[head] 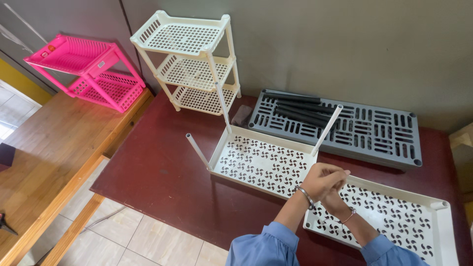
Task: The person wipes a white perforated plastic tray with a cloth, then inserts white plastic poles into the tray's corner sockets. They connect two trays with the poles and stack them to form a two-tier shelving unit.
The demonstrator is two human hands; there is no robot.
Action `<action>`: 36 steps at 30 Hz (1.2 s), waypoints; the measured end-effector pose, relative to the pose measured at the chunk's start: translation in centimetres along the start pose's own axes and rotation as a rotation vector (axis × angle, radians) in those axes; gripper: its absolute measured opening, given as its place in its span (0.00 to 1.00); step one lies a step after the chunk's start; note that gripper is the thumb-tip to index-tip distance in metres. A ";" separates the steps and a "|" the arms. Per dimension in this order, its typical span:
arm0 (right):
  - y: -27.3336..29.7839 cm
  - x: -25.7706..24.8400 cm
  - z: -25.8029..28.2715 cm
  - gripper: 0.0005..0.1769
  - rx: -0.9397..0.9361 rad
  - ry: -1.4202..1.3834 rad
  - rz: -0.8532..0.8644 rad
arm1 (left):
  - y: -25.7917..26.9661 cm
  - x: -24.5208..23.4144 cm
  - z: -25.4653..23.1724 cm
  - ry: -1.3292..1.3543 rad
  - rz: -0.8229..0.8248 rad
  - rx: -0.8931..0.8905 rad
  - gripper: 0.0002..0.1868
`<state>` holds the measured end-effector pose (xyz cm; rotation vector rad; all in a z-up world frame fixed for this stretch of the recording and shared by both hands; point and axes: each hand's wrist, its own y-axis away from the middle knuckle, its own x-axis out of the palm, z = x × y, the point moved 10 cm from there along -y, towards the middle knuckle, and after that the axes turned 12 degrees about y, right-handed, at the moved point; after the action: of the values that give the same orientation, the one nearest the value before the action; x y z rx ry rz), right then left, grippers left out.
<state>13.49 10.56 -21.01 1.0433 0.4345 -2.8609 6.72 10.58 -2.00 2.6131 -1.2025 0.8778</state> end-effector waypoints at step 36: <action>1.1 -1.7 -0.2 0.34 0.176 -0.030 -0.396 | -1.6 1.4 1.1 -0.373 -0.055 -0.106 0.26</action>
<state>15.10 9.48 -20.40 1.0396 0.4368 -3.3134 9.16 10.34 -1.96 2.7843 -1.2074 0.3115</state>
